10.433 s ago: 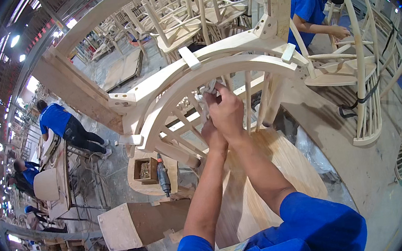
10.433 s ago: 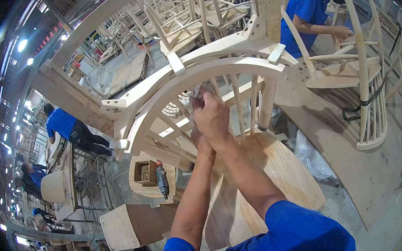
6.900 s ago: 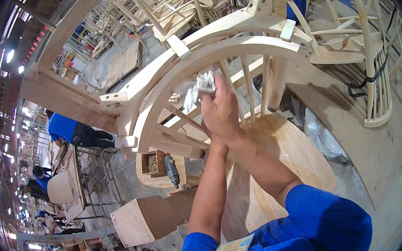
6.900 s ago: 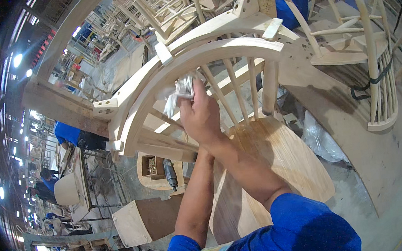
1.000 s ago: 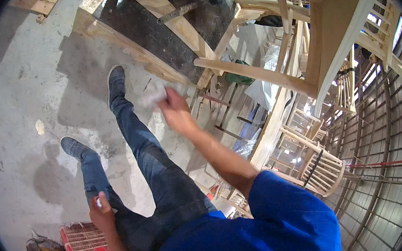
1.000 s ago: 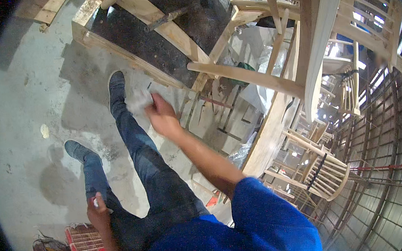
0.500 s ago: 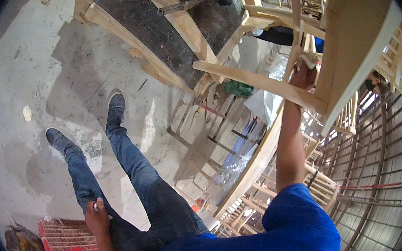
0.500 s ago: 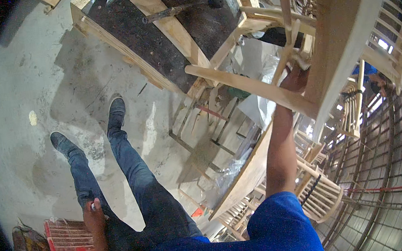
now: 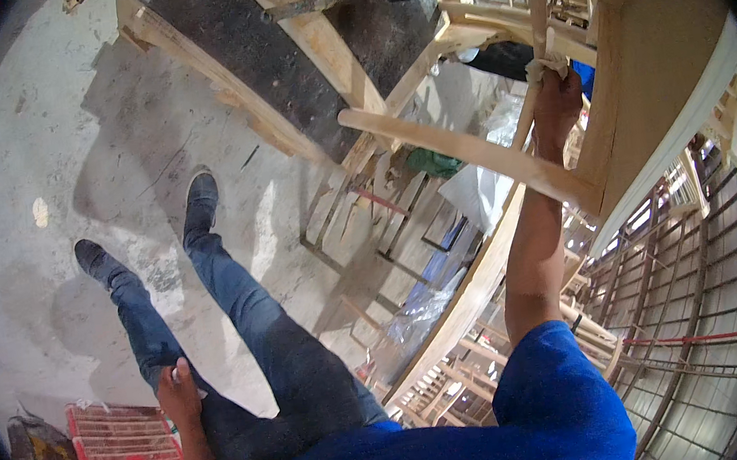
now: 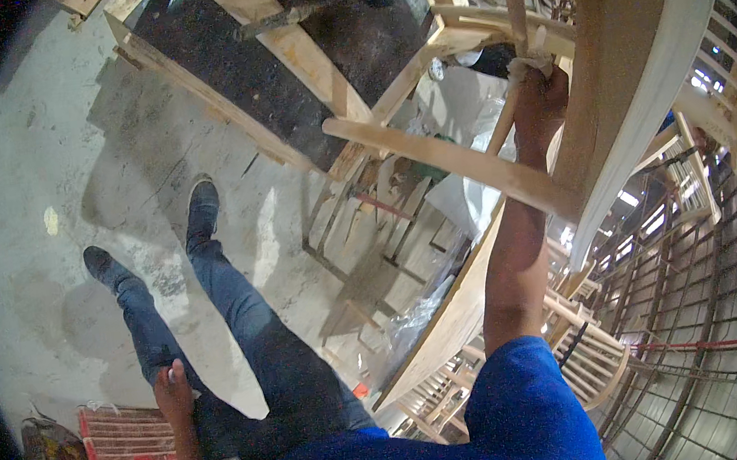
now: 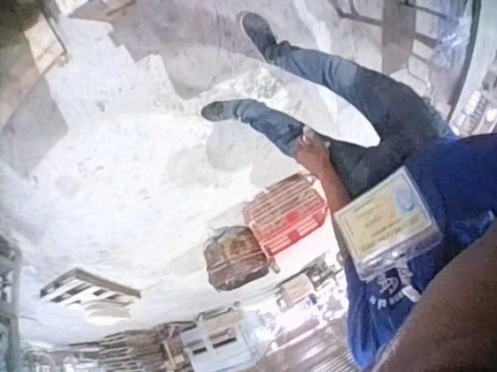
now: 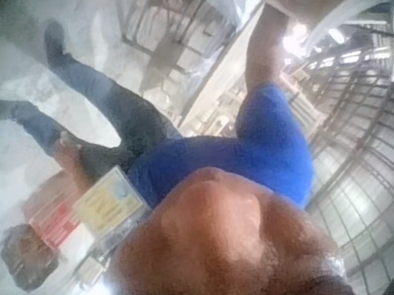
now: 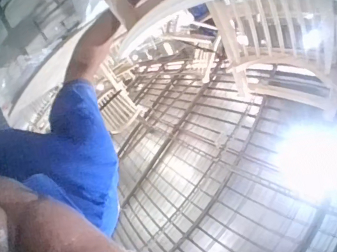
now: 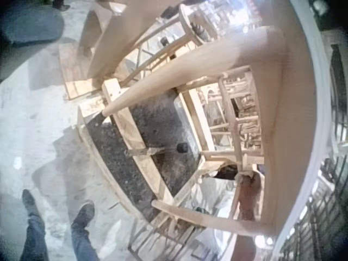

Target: The person wipes the surface of a wooden chair with a white cloth, focusing on the seat and backrest. They then lift the chair, turn it upside down, and wipe the underside of the seat and the legs. Finally, the person places the chair upright and moves it to a different location.

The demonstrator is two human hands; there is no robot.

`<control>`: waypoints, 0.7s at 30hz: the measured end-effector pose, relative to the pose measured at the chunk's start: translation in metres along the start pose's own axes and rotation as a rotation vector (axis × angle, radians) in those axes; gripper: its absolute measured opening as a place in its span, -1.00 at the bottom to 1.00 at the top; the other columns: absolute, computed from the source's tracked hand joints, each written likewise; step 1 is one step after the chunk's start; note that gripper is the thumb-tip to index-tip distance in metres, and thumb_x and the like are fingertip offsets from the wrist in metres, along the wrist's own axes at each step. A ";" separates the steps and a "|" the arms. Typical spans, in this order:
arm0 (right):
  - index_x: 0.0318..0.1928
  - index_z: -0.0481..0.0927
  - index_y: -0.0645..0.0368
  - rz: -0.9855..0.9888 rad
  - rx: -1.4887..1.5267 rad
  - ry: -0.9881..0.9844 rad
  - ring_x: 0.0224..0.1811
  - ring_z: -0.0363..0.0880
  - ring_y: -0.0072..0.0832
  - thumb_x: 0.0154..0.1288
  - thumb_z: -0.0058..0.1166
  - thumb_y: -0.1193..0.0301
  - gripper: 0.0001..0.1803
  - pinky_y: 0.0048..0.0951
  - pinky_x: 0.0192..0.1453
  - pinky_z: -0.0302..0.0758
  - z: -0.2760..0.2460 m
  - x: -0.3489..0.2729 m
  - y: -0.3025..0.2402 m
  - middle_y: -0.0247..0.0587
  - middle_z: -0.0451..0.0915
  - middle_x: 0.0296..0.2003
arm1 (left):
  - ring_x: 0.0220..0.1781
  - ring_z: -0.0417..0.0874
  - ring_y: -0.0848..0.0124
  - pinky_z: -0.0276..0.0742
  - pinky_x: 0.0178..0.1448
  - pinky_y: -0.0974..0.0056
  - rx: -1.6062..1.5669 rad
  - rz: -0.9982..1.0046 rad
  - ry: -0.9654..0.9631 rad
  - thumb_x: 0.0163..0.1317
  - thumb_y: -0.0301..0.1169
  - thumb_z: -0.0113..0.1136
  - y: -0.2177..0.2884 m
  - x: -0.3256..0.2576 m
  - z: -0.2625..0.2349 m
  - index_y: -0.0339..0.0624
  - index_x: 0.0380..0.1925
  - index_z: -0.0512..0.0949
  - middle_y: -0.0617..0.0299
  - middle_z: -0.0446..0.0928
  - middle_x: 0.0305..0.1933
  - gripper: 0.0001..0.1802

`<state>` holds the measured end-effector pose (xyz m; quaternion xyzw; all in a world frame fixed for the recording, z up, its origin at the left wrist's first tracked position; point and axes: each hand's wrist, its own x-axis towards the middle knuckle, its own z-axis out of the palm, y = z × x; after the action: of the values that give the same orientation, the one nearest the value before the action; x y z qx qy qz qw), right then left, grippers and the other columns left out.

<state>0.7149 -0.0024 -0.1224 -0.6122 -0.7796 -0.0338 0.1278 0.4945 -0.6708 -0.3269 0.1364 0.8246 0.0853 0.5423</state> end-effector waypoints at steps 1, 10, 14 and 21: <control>0.09 0.55 0.30 0.021 0.080 0.001 -0.16 0.66 -0.22 0.37 0.12 0.33 -0.63 -0.23 -0.06 0.57 0.000 -0.012 -0.001 -0.02 0.66 -0.12 | -0.13 0.65 -0.26 0.51 -0.07 -0.14 0.101 -0.079 0.017 0.40 0.09 0.10 0.001 -0.001 0.000 -0.32 -0.28 0.61 -0.26 0.64 -0.22 -0.42; 0.20 0.47 0.18 0.498 1.051 0.065 0.20 0.60 -0.33 0.57 0.03 0.27 -0.65 -0.10 0.33 0.60 -0.042 -0.141 0.025 -0.22 0.59 0.11 | -0.13 0.66 -0.26 0.53 -0.04 -0.12 0.017 -0.001 0.064 0.42 0.03 0.07 0.003 0.007 -0.042 -0.34 -0.25 0.62 -0.30 0.64 -0.24 -0.45; 0.14 0.50 0.13 0.543 1.036 -0.084 -0.19 0.58 -0.49 0.58 -0.02 0.19 -0.67 -0.36 -0.12 0.59 -0.045 -0.183 0.012 -0.29 0.59 -0.07 | -0.14 0.68 -0.21 0.56 -0.05 -0.09 0.094 0.073 -0.032 0.40 -0.08 0.13 -0.009 0.017 -0.061 -0.30 -0.25 0.63 -0.27 0.65 -0.25 -0.58; 0.11 0.50 0.02 0.652 1.126 -0.048 -0.18 0.49 -0.44 0.54 -0.05 0.05 -0.62 -0.36 -0.15 0.49 -0.063 -0.187 0.042 -0.33 0.54 -0.12 | -0.03 0.72 -0.01 0.59 0.06 0.13 -0.317 0.333 -0.523 0.37 -0.23 0.21 0.226 0.025 -0.065 -0.17 -0.06 0.69 -0.06 0.70 -0.08 -0.70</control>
<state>0.8063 -0.1815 -0.1107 -0.6574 -0.4549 0.4341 0.4153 0.4551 -0.4475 -0.2576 0.2001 0.6008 0.2618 0.7283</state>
